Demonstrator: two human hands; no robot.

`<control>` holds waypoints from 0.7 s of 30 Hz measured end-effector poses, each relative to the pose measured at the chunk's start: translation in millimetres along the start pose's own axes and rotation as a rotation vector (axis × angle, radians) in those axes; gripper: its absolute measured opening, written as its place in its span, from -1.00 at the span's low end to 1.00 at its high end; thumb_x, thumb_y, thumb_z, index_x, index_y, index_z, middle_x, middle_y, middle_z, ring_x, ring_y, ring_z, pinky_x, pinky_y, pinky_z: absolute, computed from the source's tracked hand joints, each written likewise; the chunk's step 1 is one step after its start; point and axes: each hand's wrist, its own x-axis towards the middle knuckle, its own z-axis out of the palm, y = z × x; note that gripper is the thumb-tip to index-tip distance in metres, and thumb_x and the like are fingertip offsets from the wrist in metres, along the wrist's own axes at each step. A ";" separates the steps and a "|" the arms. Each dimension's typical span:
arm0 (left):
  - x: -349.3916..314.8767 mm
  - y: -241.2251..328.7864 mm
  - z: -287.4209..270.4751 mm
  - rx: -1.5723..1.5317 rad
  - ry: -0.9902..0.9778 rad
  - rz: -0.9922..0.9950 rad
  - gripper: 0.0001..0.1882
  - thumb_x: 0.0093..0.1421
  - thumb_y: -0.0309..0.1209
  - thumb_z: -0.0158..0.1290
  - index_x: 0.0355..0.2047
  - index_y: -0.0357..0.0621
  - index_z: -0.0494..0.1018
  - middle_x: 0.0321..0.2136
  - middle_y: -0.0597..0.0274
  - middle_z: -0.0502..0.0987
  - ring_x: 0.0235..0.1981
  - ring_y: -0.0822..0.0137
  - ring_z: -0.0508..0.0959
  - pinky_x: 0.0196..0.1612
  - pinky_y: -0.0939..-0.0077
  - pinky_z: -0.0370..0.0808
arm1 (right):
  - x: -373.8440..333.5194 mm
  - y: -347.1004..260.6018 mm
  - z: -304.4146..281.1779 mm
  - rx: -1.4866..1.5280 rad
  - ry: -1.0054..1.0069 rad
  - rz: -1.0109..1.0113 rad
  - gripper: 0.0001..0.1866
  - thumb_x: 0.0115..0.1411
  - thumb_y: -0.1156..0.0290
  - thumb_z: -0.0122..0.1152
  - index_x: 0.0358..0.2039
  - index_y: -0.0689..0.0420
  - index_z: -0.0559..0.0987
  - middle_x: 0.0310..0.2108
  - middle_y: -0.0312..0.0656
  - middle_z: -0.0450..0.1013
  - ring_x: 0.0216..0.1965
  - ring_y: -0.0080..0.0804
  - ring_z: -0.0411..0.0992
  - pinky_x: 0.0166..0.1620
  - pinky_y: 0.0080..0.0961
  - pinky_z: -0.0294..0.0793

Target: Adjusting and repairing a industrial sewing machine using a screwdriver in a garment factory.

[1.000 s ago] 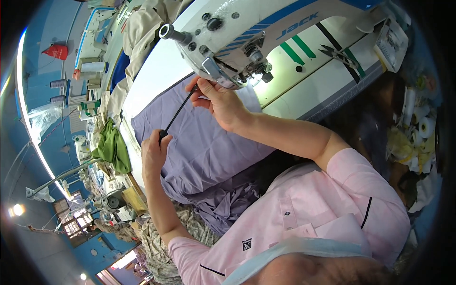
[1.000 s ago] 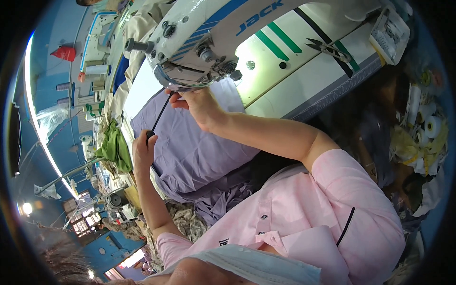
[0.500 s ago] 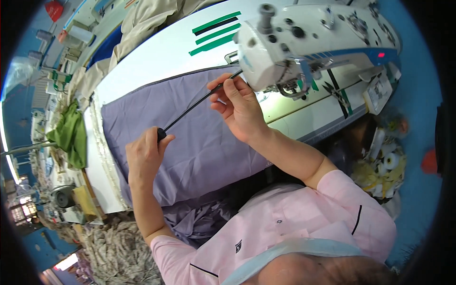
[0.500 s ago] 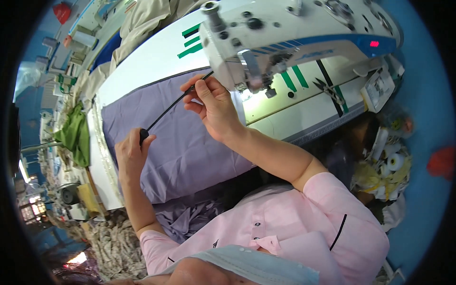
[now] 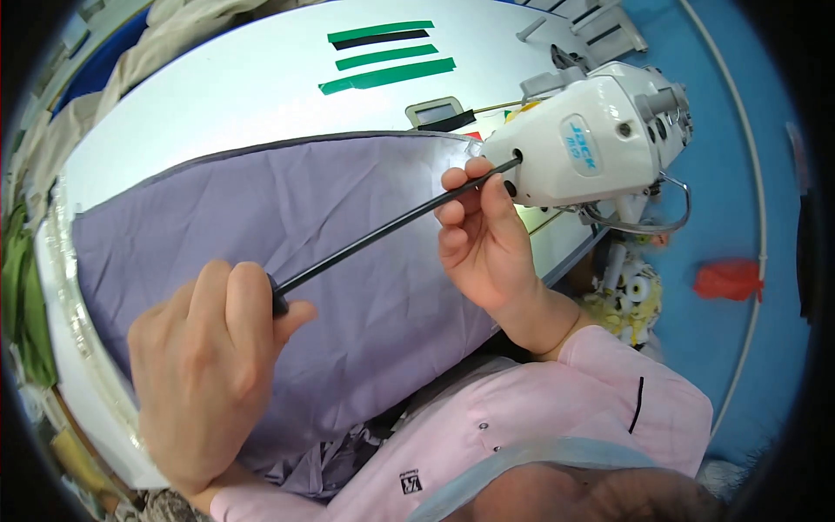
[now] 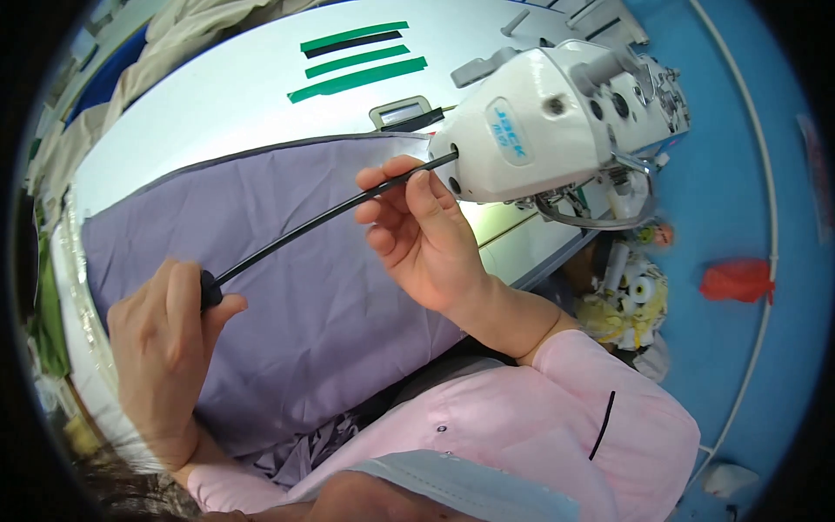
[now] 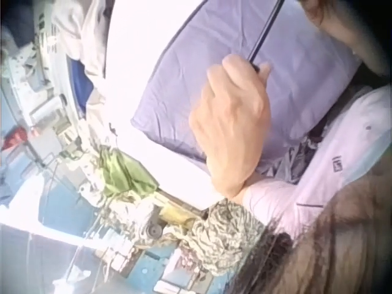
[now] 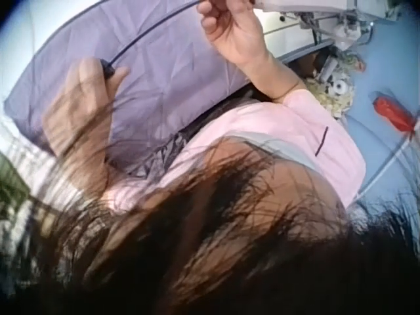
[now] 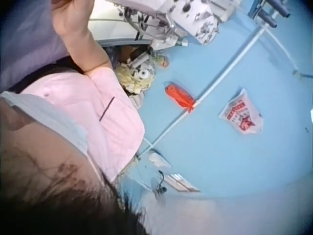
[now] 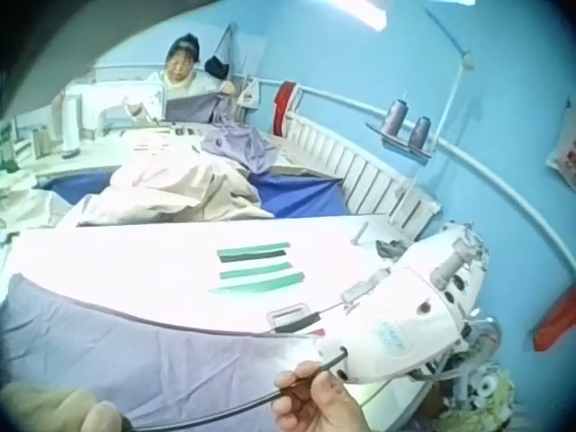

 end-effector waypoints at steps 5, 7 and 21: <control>5.0 -12.1 24.8 -0.016 0.017 0.009 -0.61 0.00 -0.18 0.10 -0.57 -0.16 0.16 -0.66 0.23 0.22 -0.65 0.24 0.34 -0.62 0.39 0.24 | -0.1 3.9 0.7 0.020 0.055 -0.007 -0.71 0.30 0.15 -0.15 -0.07 -0.02 0.41 -0.07 -0.21 0.41 -0.20 -0.46 0.47 -0.28 -0.62 0.53; 6.6 -14.8 29.4 -0.037 0.036 0.014 -0.62 -0.01 -0.19 0.11 -0.57 -0.16 0.17 -0.65 0.23 0.22 -0.64 0.24 0.35 -0.61 0.39 0.24 | 0.0 6.5 -0.1 -0.007 0.048 -0.002 -0.70 0.30 0.15 -0.16 -0.04 -0.05 0.40 -0.05 -0.21 0.40 -0.19 -0.46 0.46 -0.25 -0.60 0.53; 5.4 -30.5 30.5 -0.116 0.058 0.033 -0.65 -0.07 -0.27 0.16 -0.53 -0.20 0.22 -0.64 0.23 0.23 -0.62 0.29 0.34 -0.60 0.40 0.24 | 0.5 23.1 -0.6 -0.135 -0.055 0.054 -0.69 0.28 0.09 -0.15 0.00 -0.22 0.39 -0.03 -0.26 0.40 -0.25 -0.50 0.40 -0.29 -0.60 0.44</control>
